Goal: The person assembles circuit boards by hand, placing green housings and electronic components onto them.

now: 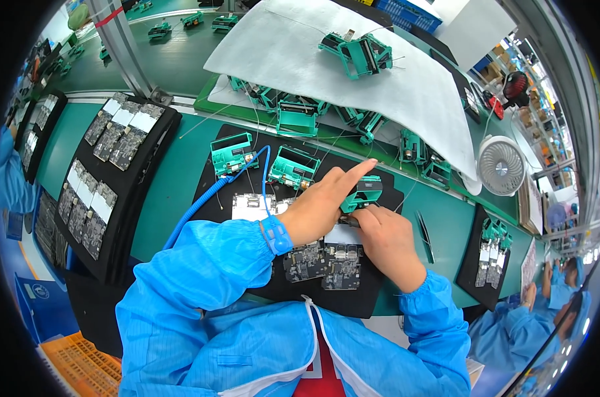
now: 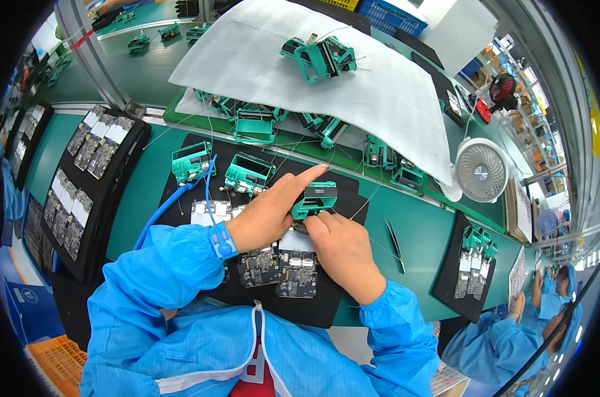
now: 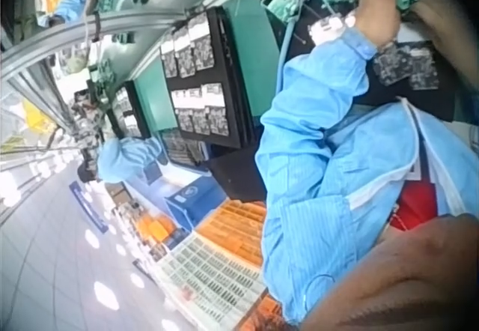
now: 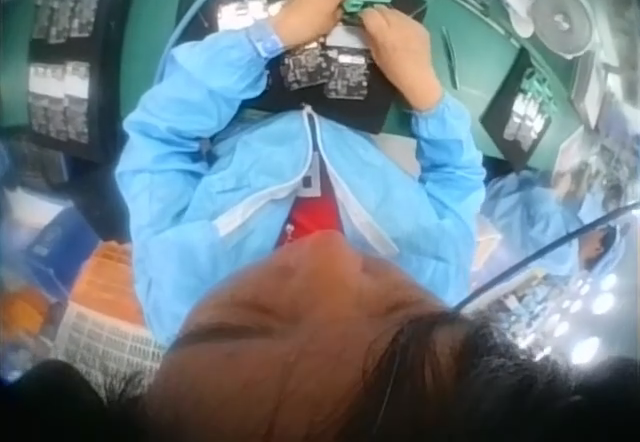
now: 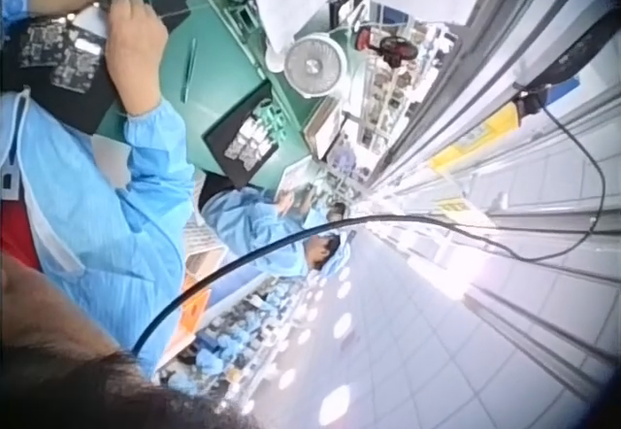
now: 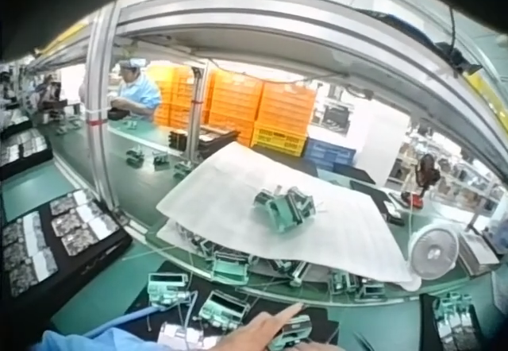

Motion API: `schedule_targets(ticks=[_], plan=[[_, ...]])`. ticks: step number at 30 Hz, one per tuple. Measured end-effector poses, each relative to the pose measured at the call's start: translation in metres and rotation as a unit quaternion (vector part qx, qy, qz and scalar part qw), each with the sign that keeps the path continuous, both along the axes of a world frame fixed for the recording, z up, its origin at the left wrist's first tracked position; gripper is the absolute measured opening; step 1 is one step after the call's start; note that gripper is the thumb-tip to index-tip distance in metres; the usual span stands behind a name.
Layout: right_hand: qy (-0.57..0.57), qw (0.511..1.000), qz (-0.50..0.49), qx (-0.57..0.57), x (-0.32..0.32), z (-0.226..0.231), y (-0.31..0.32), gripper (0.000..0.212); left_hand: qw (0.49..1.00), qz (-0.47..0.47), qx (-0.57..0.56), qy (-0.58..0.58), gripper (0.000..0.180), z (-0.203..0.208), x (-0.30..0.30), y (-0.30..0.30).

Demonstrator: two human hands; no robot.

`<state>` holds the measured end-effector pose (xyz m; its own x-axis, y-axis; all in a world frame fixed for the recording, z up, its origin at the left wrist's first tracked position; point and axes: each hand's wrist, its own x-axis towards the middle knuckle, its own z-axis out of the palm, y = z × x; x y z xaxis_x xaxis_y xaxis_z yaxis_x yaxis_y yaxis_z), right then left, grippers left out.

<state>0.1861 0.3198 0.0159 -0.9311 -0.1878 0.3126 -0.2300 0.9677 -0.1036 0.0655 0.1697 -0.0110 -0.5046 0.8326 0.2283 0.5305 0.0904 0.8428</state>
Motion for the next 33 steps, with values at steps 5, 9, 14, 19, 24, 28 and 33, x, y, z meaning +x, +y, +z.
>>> schedule_targets(ticks=[5, 9, 14, 19, 24, 28, 33], plan=[[-0.007, 1.0, -0.012, 0.01, 0.001, 0.001, -0.003, 0.016, 1.0, -0.005, 0.017, 0.002, 0.097, -0.004, 0.0, 0.0], [0.0, 0.999, -0.02, 0.037, 0.001, 0.004, -0.009, 0.016, 0.999, -0.011, 0.031, -0.003, 0.097, -0.002, 0.001, -0.001], [-0.002, 0.999, -0.026, 0.041, 0.0, 0.003, -0.006, 0.019, 1.0, -0.007, 0.019, 0.005, 0.099, 0.0, 0.002, -0.002], [0.011, 0.998, -0.016, -0.061, 0.012, 0.007, -0.001, 0.025, 0.992, 0.008, 0.049, 0.113, 0.082, -0.015, 0.006, 0.002], [0.034, 0.991, -0.034, -0.124, 0.036, 0.025, -0.014, 0.019, 0.979, 0.056, 0.081, 0.176, 0.096, -0.016, 0.015, 0.007], [0.024, 0.994, -0.027, -0.107, 0.038, 0.026, -0.022, 0.02, 0.945, 0.102, 0.15, 0.273, 0.065, 0.014, -0.01, -0.009], [-0.019, 0.985, 0.055, -0.165, 0.029, 0.021, -0.026, 0.026, 0.926, 0.141, -0.068, 0.343, 0.059, 0.015, -0.064, -0.069]])
